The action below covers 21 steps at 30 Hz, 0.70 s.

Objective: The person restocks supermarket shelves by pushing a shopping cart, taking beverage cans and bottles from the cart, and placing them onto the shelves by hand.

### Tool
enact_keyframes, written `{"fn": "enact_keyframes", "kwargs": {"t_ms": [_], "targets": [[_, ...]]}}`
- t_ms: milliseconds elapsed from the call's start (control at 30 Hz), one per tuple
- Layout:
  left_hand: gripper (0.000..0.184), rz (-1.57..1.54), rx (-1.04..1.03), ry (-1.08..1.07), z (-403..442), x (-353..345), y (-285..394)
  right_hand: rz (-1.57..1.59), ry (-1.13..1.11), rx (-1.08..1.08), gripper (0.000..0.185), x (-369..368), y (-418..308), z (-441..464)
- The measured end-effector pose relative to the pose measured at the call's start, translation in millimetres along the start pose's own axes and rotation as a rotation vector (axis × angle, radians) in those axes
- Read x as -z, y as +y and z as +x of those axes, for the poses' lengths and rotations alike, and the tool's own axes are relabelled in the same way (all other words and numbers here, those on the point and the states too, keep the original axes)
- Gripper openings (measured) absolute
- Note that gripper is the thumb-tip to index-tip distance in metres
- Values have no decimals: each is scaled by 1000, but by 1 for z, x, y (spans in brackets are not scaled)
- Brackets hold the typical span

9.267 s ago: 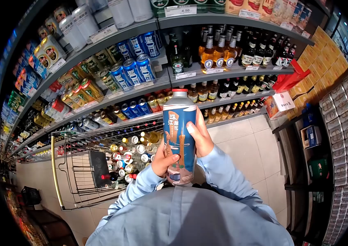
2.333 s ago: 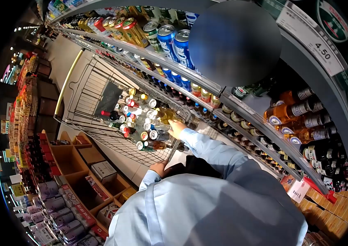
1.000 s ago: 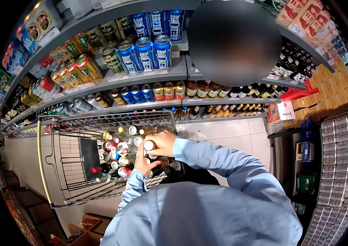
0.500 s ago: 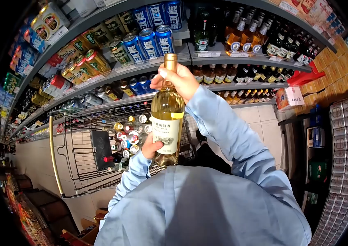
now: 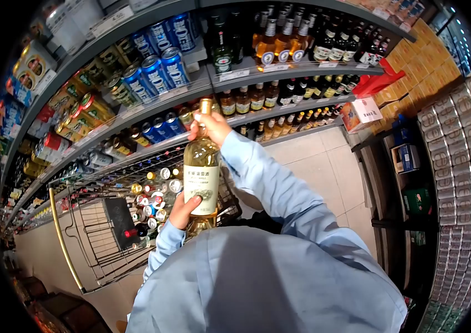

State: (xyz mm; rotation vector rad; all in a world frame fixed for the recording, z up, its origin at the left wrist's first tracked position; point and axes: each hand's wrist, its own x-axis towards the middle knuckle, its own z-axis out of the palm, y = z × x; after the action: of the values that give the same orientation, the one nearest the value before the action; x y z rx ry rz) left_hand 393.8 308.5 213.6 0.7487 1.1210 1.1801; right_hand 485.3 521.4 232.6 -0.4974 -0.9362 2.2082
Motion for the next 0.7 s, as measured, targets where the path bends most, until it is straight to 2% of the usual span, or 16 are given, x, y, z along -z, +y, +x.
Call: {"fn": "enact_keyframes", "kwargs": {"t_ms": [100, 233, 300, 367, 400, 500, 533, 700], "targets": [[42, 48, 22, 14, 2, -2, 2, 35, 8, 13, 17, 5, -1, -3], [47, 68, 3, -81, 10, -4, -6, 40, 54, 57, 20, 22, -13, -13], [66, -144, 4, -241, 16, -9, -9, 51, 106, 64, 20, 32, -25, -20], [89, -166, 54, -266, 22, -13, -13, 101, 139, 71, 21, 47, -38, -26], [92, -294, 76, -282, 28, -26, -17, 109, 161, 83, 21, 52, -46, -29], [95, -562, 192, -512, 43, -82, -7, 100, 167, 51, 19, 75, -64, -36], [98, -540, 224, -543, 46, -89, -7, 91, 155, 35, 18, 84, -71, -36], [85, -562, 238, -423, 68, -112, -32, 101, 147, 22, 19, 118, -96, -43]]}}
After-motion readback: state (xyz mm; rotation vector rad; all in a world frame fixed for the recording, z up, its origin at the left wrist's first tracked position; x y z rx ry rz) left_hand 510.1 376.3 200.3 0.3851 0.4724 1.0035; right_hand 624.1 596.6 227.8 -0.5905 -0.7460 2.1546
